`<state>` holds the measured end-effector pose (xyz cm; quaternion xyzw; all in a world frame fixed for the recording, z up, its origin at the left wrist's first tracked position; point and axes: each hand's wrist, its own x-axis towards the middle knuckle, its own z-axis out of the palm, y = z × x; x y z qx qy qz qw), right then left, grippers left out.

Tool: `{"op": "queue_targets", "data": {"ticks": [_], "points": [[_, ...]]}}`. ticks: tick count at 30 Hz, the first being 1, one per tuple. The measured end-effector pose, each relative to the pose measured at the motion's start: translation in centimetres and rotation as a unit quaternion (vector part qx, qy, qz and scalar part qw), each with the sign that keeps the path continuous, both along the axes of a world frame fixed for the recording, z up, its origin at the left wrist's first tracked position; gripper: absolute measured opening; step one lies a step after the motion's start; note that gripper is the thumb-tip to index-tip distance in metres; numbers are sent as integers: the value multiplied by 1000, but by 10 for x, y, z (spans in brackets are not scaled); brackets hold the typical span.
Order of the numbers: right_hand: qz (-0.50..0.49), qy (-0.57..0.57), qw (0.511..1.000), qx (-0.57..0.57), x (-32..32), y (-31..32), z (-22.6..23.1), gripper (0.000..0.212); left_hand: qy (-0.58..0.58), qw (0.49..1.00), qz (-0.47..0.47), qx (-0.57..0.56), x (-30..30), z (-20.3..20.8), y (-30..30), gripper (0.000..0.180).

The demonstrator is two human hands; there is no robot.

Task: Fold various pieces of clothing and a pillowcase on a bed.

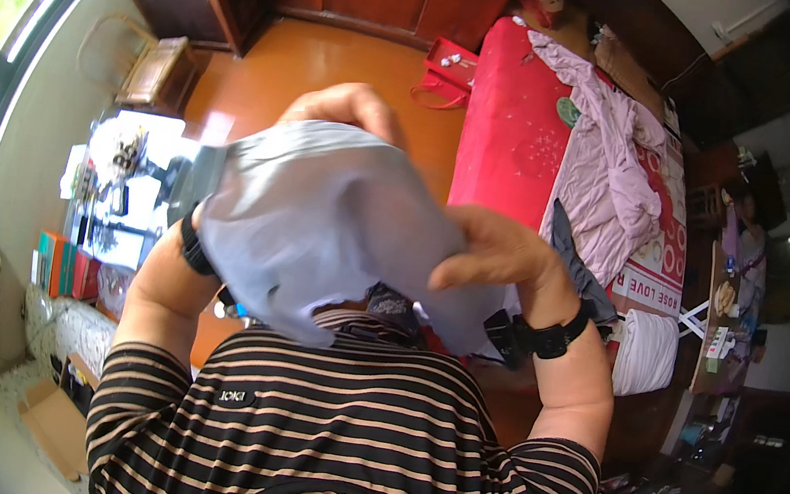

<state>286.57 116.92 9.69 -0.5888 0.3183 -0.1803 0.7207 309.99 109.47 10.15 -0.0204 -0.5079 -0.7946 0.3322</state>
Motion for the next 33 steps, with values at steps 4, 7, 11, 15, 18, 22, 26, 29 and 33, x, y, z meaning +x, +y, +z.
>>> {"op": "queue_targets", "data": {"ticks": [4, 7, 11, 15, 18, 22, 26, 29, 33], "points": [[8, 52, 998, 19, -24, -38, -16, 36, 36, 992, 94, 80, -13, 21, -28, 24], [-56, 85, 994, -42, -56, -80, -20, 26, 99, 984, 82, 121, -34, 30, -63, 25], [-94, 142, 968, -185, -92, -144, -30, 15, 86, 994, 47, 52, -46, 34, -130, 28], [-125, 138, 963, -196, -112, -209, -25, 16, 68, 988, 135, -18, -74, 28, -178, 28], [-58, 91, 969, -221, -113, -253, -26, 19, 75, 969, 233, 42, -83, 59, -190, 31], [-76, -95, 992, -11, -103, -297, -45, 46, 188, 982, -8, -18, -52, 44, -260, 48], [58, 86, 977, -189, -94, -355, -83, 49, 182, 968, 172, 22, -28, 50, -286, 39], [105, 180, 968, -143, -132, -410, -129, 28, 182, 955, 231, 27, -27, 44, -321, 33], [14, 142, 975, -171, -126, -489, -137, 13, 149, 919, 366, 19, 12, 59, -314, 24]]}}
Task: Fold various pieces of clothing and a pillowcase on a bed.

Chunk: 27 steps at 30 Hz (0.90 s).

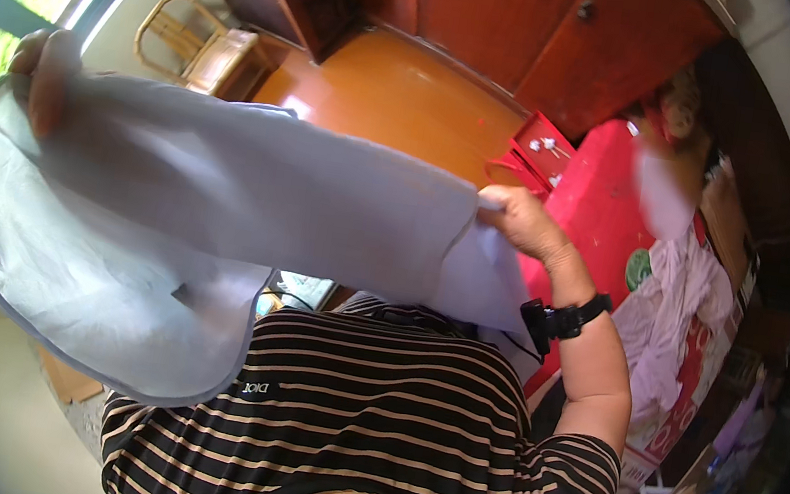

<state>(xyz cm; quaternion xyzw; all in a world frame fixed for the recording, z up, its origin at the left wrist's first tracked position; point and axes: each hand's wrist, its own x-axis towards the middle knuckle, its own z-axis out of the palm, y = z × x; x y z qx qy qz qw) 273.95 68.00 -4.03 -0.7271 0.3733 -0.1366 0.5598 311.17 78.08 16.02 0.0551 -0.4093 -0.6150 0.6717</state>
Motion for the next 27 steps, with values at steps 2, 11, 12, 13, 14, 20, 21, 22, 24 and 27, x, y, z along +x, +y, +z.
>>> {"op": "queue_targets", "data": {"ticks": [2, 11, 12, 13, 14, 20, 21, 22, 24, 27], "points": [[-41, -12, 998, 41, 4, -36, 20, 18, 6, 999, 47, 13, 14, -4, -9, 20], [101, -103, 982, 121, 53, -177, 27, 20, 71, 935, 346, 6, 10, 4, 64, 2], [132, -106, 973, 156, 58, -188, 20, 20, 85, 916, 392, 10, -1, 5, 75, 3], [151, -104, 965, 186, 62, -200, 13, 20, 103, 899, 425, 13, -7, -2, 80, 5], [188, -87, 959, 192, 73, -204, 5, 23, 108, 878, 466, 20, -23, 0, 91, 7], [482, 1, 812, 328, 119, -189, -4, 38, -92, 879, 462, -74, -128, 13, 154, 16], [539, -5, 772, 336, 124, -181, -4, 48, -67, 868, 488, -59, -144, 17, 179, 11], [627, 15, 735, 257, 133, -171, -1, 59, -63, 848, 526, 6, -163, 27, 202, 7], [748, 38, 647, 144, 142, -137, -4, 81, -59, 806, 585, 70, -207, 40, 253, 4], [823, 106, 557, -15, 156, -95, -26, 30, 43, 683, 727, -62, -300, 42, 345, 3]]}}
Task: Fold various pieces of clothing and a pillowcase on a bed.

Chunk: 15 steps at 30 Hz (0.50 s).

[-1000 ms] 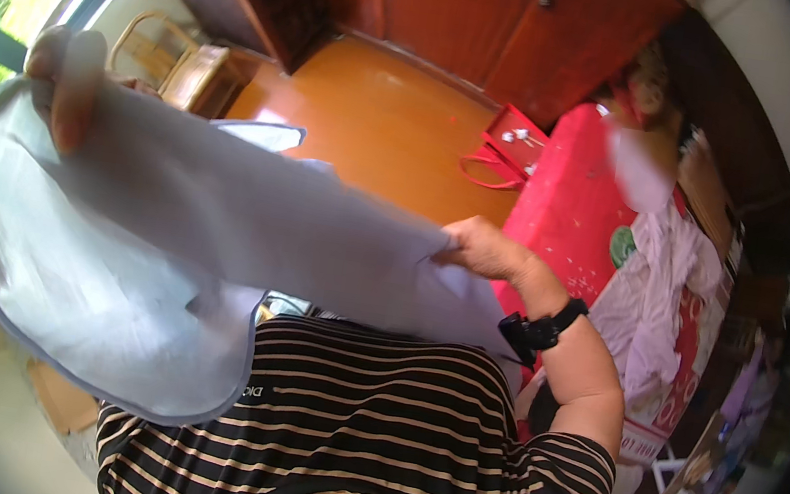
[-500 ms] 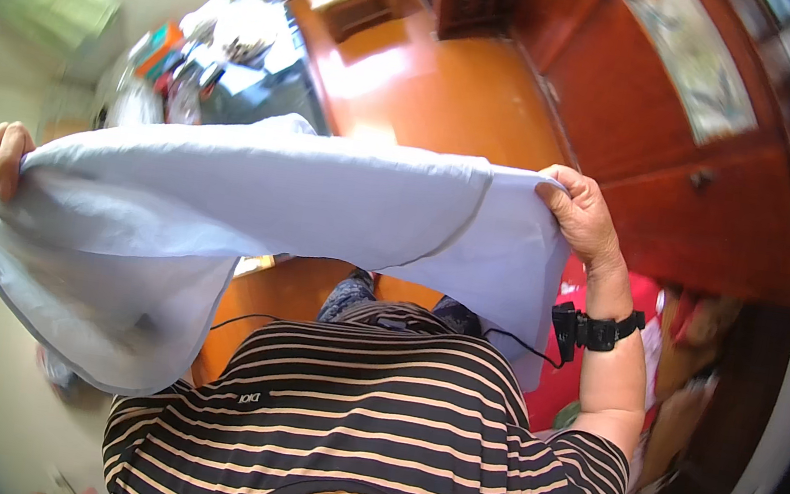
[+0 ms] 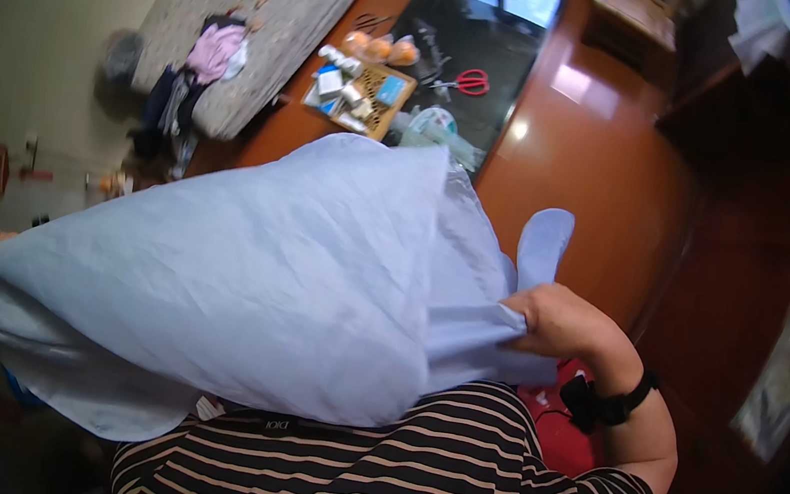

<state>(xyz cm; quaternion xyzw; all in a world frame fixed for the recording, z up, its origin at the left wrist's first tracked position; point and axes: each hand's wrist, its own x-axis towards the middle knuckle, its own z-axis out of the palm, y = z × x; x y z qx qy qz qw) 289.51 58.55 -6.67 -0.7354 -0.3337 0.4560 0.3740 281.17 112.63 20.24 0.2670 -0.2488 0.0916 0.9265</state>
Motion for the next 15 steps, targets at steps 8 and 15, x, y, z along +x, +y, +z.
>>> {"op": "queue_targets", "data": {"ticks": [8, 15], "points": [[157, -31, 980, 121, -18, 150, -114, 16, 74, 951, 300, -19, -312, -22, 101, 9], [222, 3, 940, 258, -89, 296, -134, 23, 48, 934, 337, 109, -306, -71, -27, 12]]}}
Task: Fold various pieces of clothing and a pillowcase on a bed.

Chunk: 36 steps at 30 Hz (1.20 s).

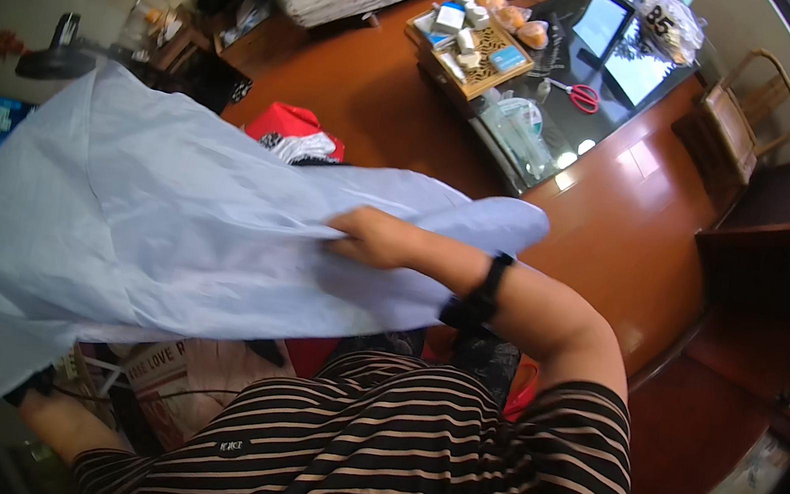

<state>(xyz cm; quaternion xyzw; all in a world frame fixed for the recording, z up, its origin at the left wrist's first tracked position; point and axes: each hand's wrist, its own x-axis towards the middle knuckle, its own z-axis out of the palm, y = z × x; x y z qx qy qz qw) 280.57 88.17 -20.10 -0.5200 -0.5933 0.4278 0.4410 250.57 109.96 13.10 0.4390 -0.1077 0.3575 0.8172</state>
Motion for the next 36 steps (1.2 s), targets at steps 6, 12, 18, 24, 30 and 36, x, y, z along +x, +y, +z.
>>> {"op": "queue_targets", "data": {"ticks": [6, 12, 18, 24, 30, 36], "points": [[148, 76, 977, 135, -142, 57, -28, 43, 172, 974, 95, 114, -7, -66, -76, 14], [-69, 97, 993, -26, -125, -43, -57, 56, 379, 704, 313, 513, -7, -192, -88, 9], [-121, 273, 952, 67, -180, -105, 9, 74, 280, 662, 305, 625, -8, -265, -144, 9], [-284, 246, 926, -23, -214, -113, -5, 29, 379, 743, 136, 535, -26, -270, -154, 15], [-235, 380, 895, -11, -223, -131, -19, 24, 447, 845, -72, 286, -52, -281, -147, 24], [-197, 464, 864, -2, -210, -140, -18, 23, 458, 862, -149, 157, -55, -282, -153, 18]]}}
